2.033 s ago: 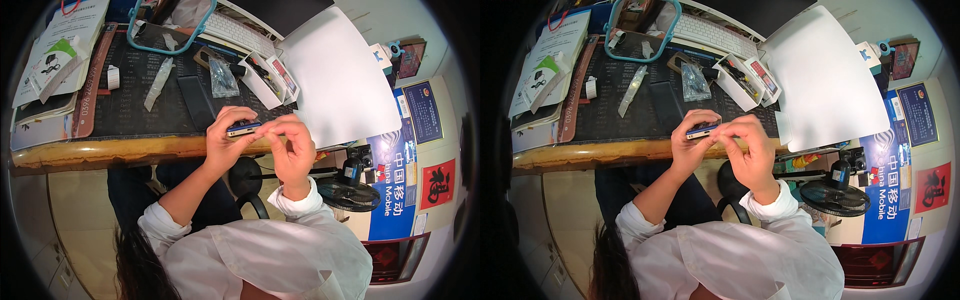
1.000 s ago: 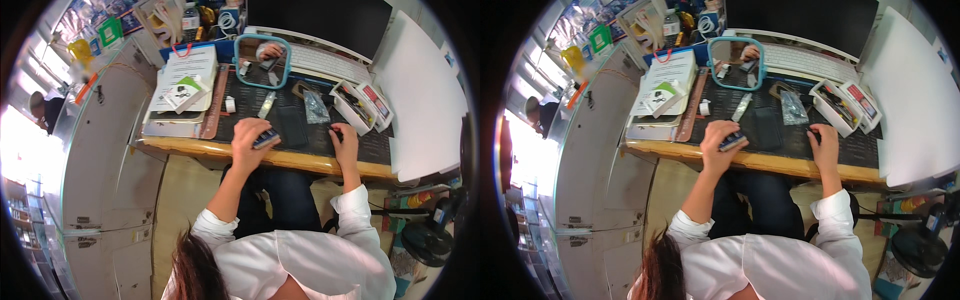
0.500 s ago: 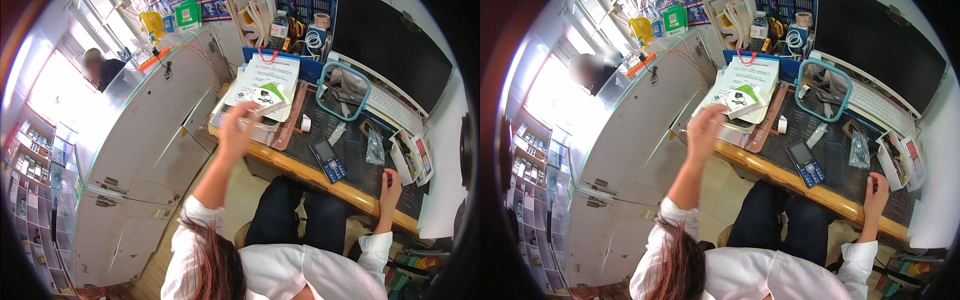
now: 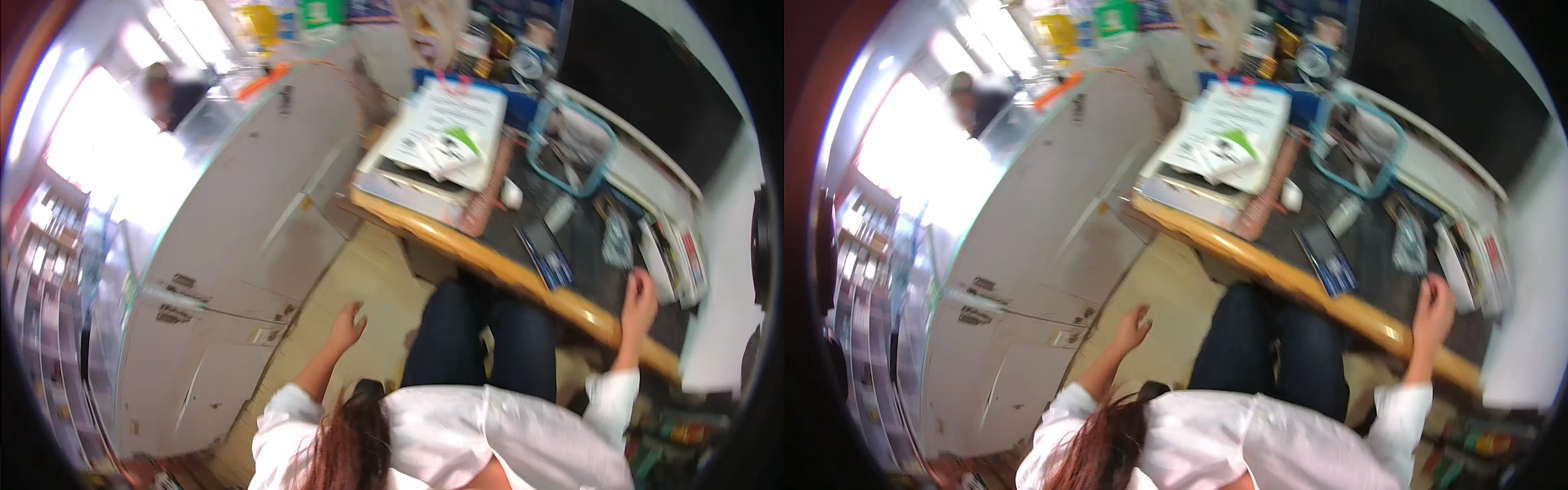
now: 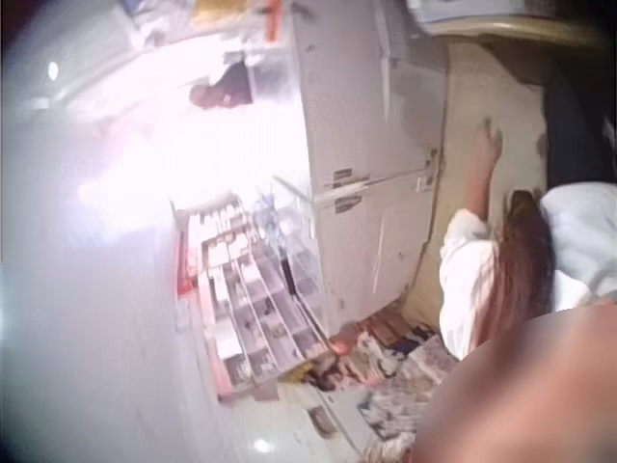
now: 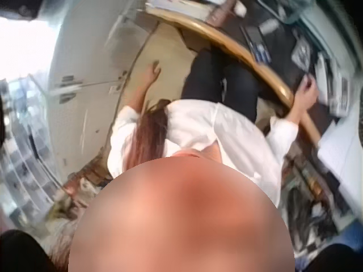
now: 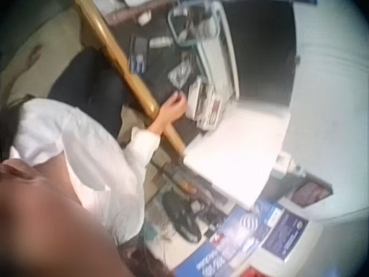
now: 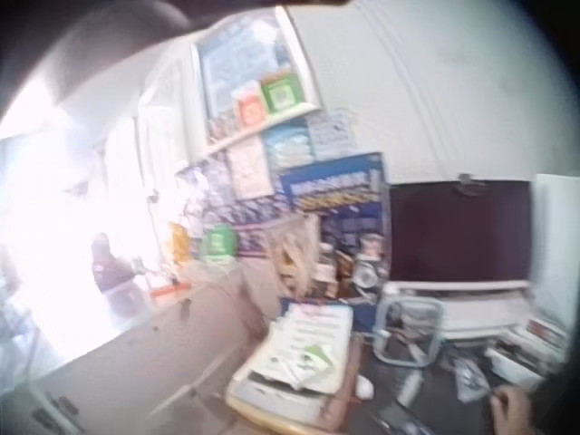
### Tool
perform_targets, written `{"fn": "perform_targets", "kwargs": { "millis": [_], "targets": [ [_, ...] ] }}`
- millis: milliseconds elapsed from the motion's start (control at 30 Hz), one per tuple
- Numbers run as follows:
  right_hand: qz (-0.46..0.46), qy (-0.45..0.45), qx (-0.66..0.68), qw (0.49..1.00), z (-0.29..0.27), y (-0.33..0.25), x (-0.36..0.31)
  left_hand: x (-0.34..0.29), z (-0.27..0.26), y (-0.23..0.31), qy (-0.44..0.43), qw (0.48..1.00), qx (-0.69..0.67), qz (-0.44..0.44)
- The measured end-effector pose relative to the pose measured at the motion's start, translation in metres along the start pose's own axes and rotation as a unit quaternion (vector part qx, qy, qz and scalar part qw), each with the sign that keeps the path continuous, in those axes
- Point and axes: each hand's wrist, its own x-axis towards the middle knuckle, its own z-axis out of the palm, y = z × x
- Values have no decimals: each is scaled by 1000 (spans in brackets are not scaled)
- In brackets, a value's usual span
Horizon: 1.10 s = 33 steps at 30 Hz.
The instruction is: The person removes the back cover of a feature phone, uses a small tool to adjust the SIM card tray, and reassembles the phone. The person then attaches a lanyard to the phone and briefly operates the keypad.
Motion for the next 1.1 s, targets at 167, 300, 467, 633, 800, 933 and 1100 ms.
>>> {"fn": "perform_targets", "kwargs": {
  "millis": [167,300,467,633,800,933,1100],
  "targets": [
    [38,78,14,996,-4,-29,10,-146,17,17,-148,962,-108,-201],
    [70,90,105,988,3,-11,18,-150,-10,108,-134,977,-23,-161],
    [98,128,131,978,5,-22,13,-141,-10,94,-185,954,-117,-204],
    [101,144,127,976,0,-28,2,-141,-6,69,-177,966,-82,-168],
    [126,105,60,985,-8,-40,-15,-157,-4,54,-185,938,-136,-258],
    [158,57,36,985,-14,-28,-20,-248,67,-123,-168,943,-141,-252],
    [99,67,-71,990,-20,-43,-36,-177,45,-63,-235,908,-89,-334]
  ]
}}
